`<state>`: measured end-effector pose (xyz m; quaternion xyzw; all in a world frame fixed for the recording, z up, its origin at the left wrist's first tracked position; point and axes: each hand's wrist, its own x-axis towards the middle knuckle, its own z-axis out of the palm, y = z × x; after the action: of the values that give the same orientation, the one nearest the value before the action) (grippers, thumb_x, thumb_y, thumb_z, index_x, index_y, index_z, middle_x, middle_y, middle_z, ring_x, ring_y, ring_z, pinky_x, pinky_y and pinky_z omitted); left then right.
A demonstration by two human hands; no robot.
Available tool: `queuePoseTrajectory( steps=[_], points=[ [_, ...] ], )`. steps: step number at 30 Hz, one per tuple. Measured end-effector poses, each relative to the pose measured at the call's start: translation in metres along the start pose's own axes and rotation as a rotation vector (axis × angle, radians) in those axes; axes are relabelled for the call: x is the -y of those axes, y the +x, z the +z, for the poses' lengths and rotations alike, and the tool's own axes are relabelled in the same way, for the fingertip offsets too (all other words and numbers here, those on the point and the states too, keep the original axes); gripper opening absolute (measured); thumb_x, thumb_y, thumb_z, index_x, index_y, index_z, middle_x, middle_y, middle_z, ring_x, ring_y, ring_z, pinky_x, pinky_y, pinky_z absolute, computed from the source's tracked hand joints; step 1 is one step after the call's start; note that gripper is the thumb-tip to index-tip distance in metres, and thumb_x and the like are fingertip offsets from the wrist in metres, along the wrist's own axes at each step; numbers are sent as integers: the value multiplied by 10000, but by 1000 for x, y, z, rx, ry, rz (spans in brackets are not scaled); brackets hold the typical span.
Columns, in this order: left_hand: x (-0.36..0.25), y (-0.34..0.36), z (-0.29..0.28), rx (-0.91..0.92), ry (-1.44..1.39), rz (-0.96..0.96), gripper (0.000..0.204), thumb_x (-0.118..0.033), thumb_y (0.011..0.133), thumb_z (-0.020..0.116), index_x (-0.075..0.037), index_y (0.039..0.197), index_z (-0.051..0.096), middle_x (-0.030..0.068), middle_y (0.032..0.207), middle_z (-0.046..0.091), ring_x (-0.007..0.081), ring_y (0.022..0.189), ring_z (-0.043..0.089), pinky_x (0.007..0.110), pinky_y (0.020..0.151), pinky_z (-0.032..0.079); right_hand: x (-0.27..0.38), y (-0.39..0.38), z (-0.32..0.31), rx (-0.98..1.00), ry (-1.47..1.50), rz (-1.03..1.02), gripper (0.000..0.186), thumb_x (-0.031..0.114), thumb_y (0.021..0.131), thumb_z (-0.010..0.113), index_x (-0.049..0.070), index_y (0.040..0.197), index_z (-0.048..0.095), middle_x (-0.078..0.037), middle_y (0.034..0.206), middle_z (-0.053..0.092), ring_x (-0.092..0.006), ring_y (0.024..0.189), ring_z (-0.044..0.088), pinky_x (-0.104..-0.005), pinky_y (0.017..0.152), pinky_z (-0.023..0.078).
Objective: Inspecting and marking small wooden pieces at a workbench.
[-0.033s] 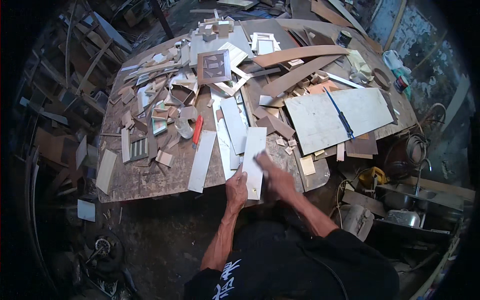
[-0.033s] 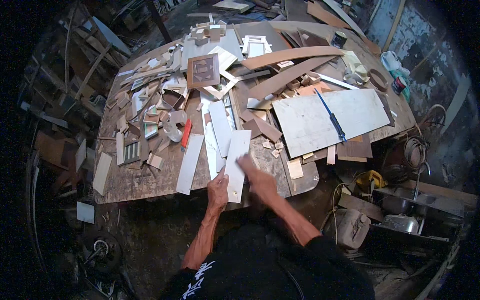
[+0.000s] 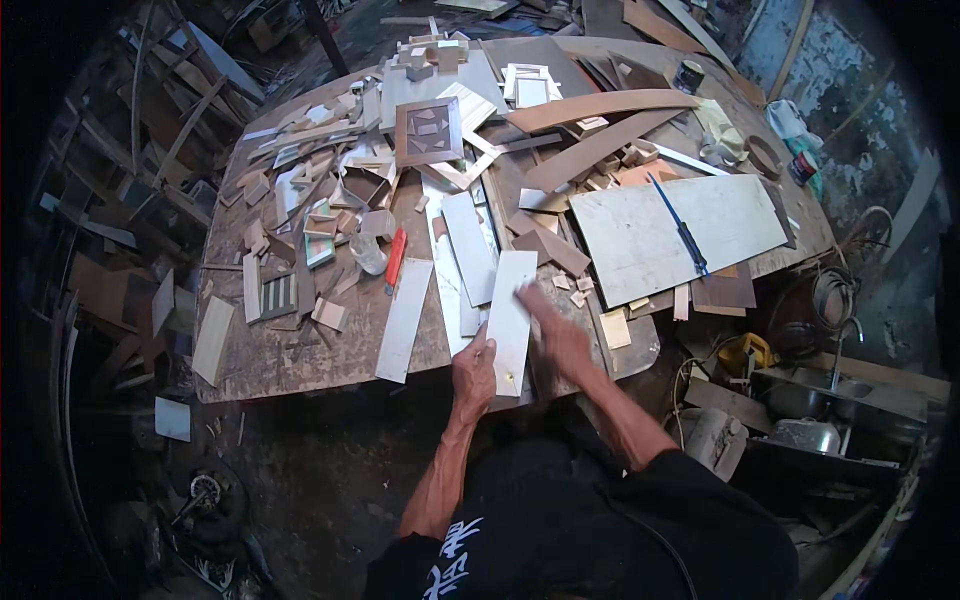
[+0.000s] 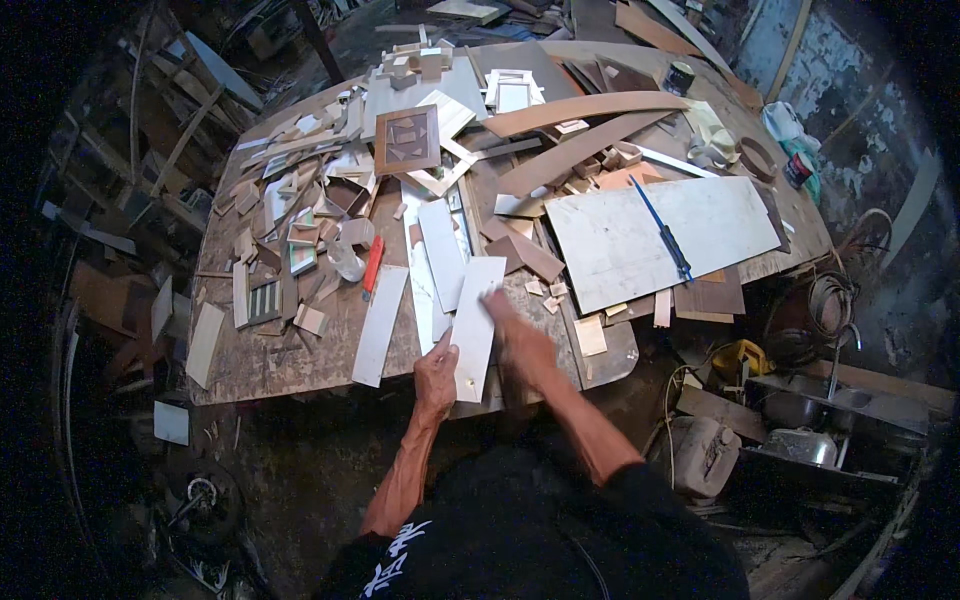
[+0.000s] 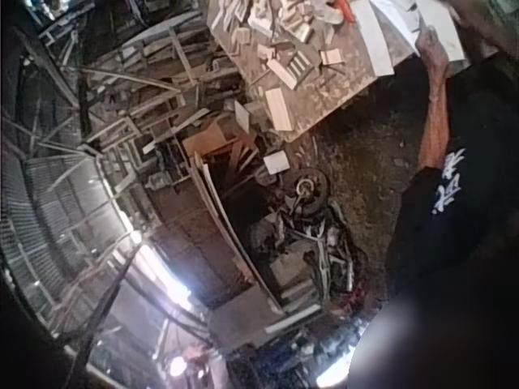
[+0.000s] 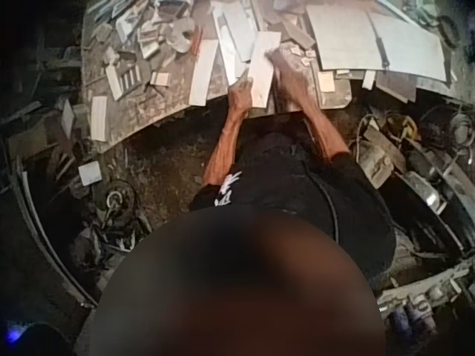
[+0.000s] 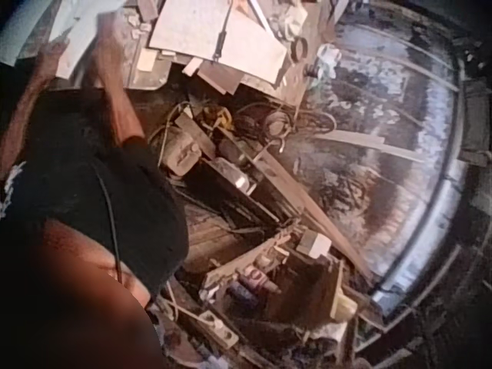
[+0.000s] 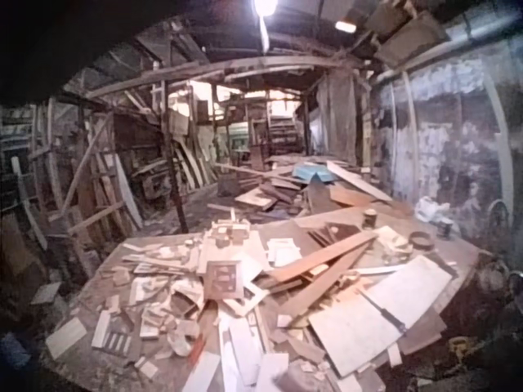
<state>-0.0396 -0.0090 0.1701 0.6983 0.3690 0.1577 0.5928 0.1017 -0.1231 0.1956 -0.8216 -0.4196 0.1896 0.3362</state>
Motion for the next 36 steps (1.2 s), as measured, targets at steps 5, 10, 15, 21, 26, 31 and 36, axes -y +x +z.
queuePoseTrajectory(
  steps=[5,10,15,21,26,31,36],
  points=[
    [12,22,-2,-122,-321,108,391,-123,954,525,59,1301,516,97,1098,655,126,957,579,261,857,461,26,6,22,-207,158,-180,655,-39,832,450,203,1437,385,-73,1482,385,-258,1299,457,-349,961,474],
    [-2,0,-6,-34,-436,19,394,-81,950,521,62,1317,498,80,1136,631,104,969,568,225,860,452,4,37,-1,-228,173,-204,652,3,818,503,231,1421,401,-75,1423,467,-299,1191,552,-361,878,513],
    [-13,1,-8,-58,-606,-103,400,-146,971,482,4,1342,505,51,1025,658,86,738,591,220,634,485,21,34,10,-229,200,-283,711,-34,808,458,232,1458,343,-103,1434,448,-330,1193,545,-376,926,489],
    [-19,-21,-11,10,-606,-170,388,-121,967,485,-17,1339,517,80,1107,635,110,890,571,238,771,456,16,56,-11,-217,95,-96,604,-27,840,443,47,1432,355,-223,1282,549,-335,1107,586,-363,934,456],
    [1,-6,-5,-157,-298,125,386,-153,962,498,19,1307,524,170,1120,647,176,1029,588,297,900,451,-36,84,-13,-424,294,-173,477,29,851,423,1,1323,483,-186,1129,631,-253,820,634,-336,732,513],
    [6,11,-6,-215,-139,88,340,-160,946,506,57,1203,555,198,1014,653,235,943,613,339,847,465,-5,30,16,-27,866,374,423,29,862,445,34,1258,593,-117,1211,617,-210,1014,608,-302,776,538],
    [4,19,4,-297,-360,200,346,-254,979,469,12,1170,582,100,838,629,205,746,611,319,678,488,35,-11,12,-363,414,-214,492,-14,868,486,54,1354,496,-166,1301,566,-279,1145,589,-321,938,490]
  ],
)
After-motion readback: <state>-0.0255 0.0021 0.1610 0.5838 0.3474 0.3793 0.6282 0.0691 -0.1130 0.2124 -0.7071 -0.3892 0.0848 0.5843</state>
